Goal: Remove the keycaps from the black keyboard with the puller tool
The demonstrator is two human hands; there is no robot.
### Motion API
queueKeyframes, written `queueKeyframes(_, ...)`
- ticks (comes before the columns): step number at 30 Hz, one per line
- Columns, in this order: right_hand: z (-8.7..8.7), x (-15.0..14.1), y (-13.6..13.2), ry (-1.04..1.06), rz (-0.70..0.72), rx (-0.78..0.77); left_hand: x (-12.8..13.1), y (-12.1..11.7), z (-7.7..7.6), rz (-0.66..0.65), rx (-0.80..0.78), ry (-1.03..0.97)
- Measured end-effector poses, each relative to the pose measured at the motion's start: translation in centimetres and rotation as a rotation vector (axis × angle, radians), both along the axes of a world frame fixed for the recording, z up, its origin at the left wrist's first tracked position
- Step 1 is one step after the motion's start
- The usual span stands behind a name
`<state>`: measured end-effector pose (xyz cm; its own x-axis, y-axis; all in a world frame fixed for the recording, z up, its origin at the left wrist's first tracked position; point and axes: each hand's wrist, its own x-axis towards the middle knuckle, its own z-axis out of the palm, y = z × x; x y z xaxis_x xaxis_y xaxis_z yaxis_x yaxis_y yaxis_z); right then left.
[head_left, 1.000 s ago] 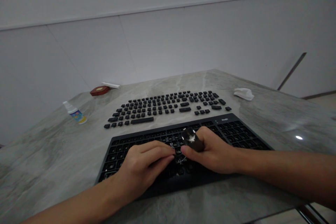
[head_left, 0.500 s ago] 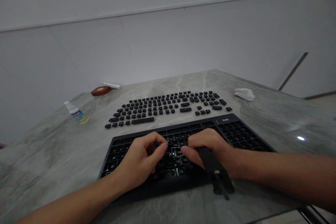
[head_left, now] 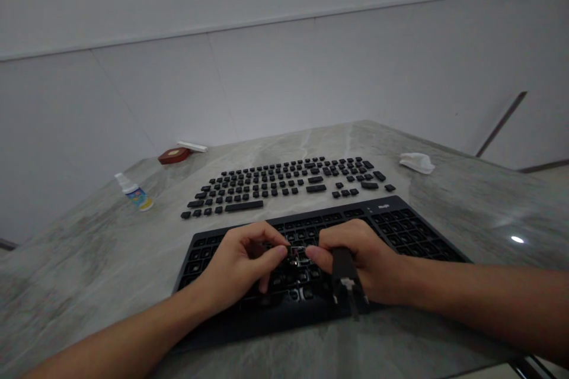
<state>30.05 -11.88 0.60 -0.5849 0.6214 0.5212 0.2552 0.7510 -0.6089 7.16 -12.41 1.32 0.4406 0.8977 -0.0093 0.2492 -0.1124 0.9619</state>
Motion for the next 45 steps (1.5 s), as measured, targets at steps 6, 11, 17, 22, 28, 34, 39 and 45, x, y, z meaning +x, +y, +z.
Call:
queueKeyframes(6, -0.5, 0.0, 0.1, 0.069, 0.008, 0.071, -1.6, 4.6, 1.9, 0.063, 0.603, 0.391)
queueKeyframes(11, -0.3, -0.1, 0.1, 0.06, 0.007, 0.067, -2.1, 9.9, 0.9, -0.016, 0.891, 0.705)
queueKeyframes(17, -0.1, 0.0, -0.2, 0.068, 0.032, 0.077, -2.6, 11.4, -1.3, -0.049, 0.931, 0.785)
queueKeyframes(22, -0.3, 0.0, -0.1, 0.077, 0.031, 0.097, -2.6, 11.3, -1.2, -0.024, 0.874, 0.849)
queueKeyframes(28, -0.1, -0.1, 0.0, 0.056, 0.035, 0.116, -2.5, 11.3, -1.1, 0.001, 0.867, 0.864)
queueKeyframes(34, -0.2, 0.1, 0.0, 0.051, 0.031, 0.136, -2.5, 11.2, -1.1, 0.0, 0.856, 0.857)
queueKeyframes(39, -0.2, 0.7, 0.6, -0.032, 0.116, 0.188, -2.5, 11.3, -1.1, -0.008, 0.842, 0.85)
queueKeyframes(45, -0.6, 1.5, 1.0, -0.222, 0.241, 0.21, -2.6, 11.4, -1.3, -0.021, 0.842, 0.853)
